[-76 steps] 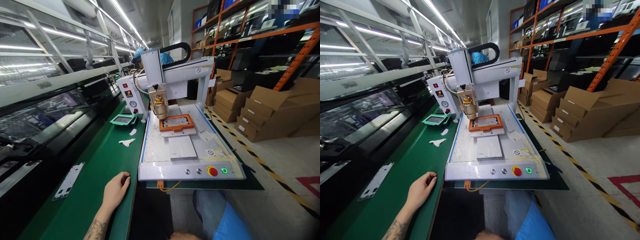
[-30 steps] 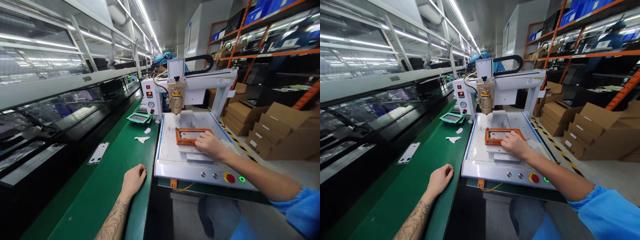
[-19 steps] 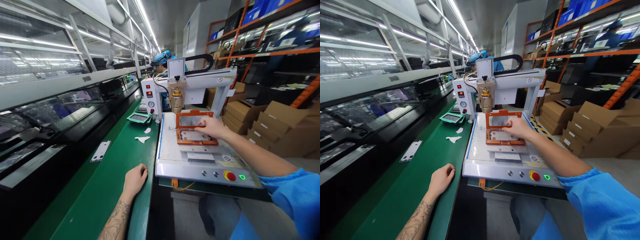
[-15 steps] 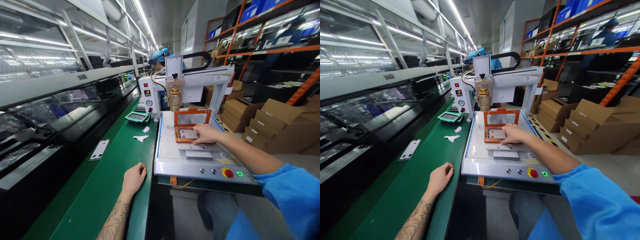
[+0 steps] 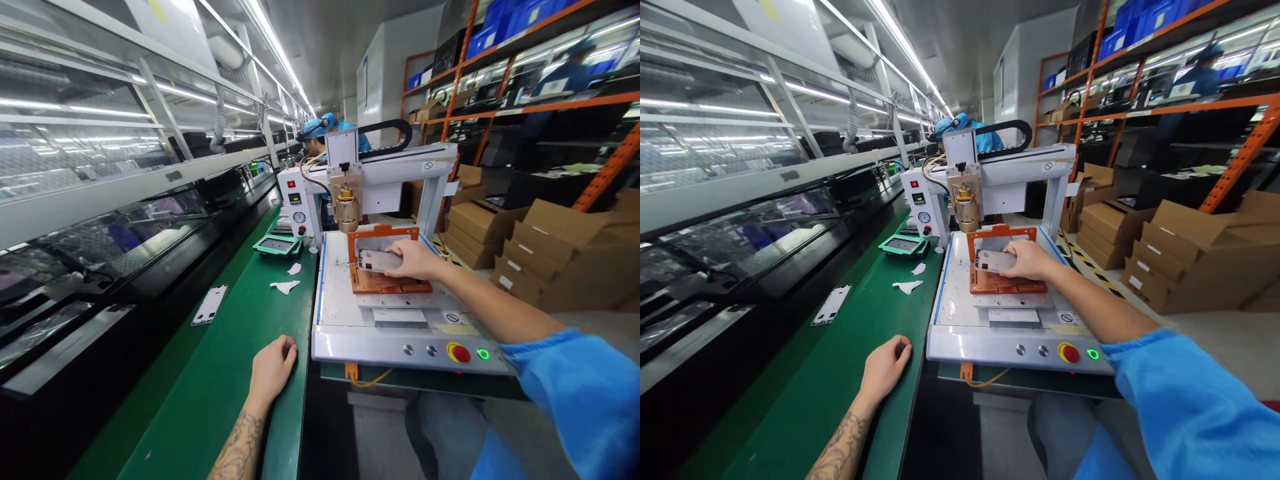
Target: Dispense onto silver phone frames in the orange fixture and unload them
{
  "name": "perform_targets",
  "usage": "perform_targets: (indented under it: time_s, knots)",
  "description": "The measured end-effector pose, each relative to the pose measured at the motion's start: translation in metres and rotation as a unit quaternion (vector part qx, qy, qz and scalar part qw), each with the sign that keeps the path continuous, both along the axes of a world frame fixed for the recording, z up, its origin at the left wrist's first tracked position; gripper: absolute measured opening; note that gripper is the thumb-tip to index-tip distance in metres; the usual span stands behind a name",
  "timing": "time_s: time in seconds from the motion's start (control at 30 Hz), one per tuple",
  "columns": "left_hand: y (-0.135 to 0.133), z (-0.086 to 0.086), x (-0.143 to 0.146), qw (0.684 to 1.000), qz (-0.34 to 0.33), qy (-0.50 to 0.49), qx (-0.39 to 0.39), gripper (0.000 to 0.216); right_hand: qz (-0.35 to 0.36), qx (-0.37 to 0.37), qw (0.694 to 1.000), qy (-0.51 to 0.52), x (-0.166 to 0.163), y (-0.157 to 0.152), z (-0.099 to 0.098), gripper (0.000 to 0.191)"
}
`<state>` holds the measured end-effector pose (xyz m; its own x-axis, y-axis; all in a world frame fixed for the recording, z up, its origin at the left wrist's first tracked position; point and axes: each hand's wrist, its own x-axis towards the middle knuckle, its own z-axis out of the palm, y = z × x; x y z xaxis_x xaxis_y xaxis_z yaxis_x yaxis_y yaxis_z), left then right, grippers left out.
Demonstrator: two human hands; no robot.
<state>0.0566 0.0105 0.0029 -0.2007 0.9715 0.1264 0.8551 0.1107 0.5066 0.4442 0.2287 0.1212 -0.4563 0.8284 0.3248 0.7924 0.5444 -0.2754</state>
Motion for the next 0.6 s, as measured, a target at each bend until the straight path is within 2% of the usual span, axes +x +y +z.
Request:
perform_targets:
  time_s: [0.07, 0.13, 0.23, 0.3, 0.37, 0.43, 0.53, 0.6]
  knots:
    - [0.003, -0.002, -0.002, 0.999, 0.012, -0.034, 0.024, 0.020, 0.011, -0.017, 0.997, 0.080, -0.011, -0.024, 0.001, 0.043]
    - [0.007, -0.004, -0.006, 0.994, 0.050, -0.072, 0.063, 0.027, 0.063, -0.038, 0.990, 0.117, -0.037, -0.055, -0.009, 0.042]
    - [0.008, -0.005, -0.020, 0.972, 0.153, -0.120, 0.134, 0.048, 0.172, -0.049, 0.982, 0.056, -0.100, -0.104, -0.039, 0.041]
    - [-0.001, -0.005, -0.035, 0.950, 0.221, -0.142, 0.169, 0.060, 0.250, -0.061, 0.966, 0.018, -0.149, -0.133, -0.059, 0.043]
    - [-0.023, -0.007, -0.054, 0.932, 0.266, -0.159, 0.187, 0.064, 0.317, -0.071, 0.946, -0.009, -0.197, -0.159, -0.074, 0.045]
    - [-0.057, -0.010, -0.070, 0.925, 0.282, -0.169, 0.191, 0.061, 0.367, -0.068, 0.927, -0.035, -0.238, -0.180, -0.084, 0.046]
    - [-0.117, -0.012, -0.082, 0.938, 0.254, -0.165, 0.167, 0.051, 0.413, -0.074, 0.906, -0.062, -0.281, -0.201, -0.092, 0.046]
    - [-0.148, -0.011, -0.079, 0.956, 0.213, -0.150, 0.133, 0.060, 0.431, -0.088, 0.897, -0.050, -0.294, -0.204, -0.098, 0.050]
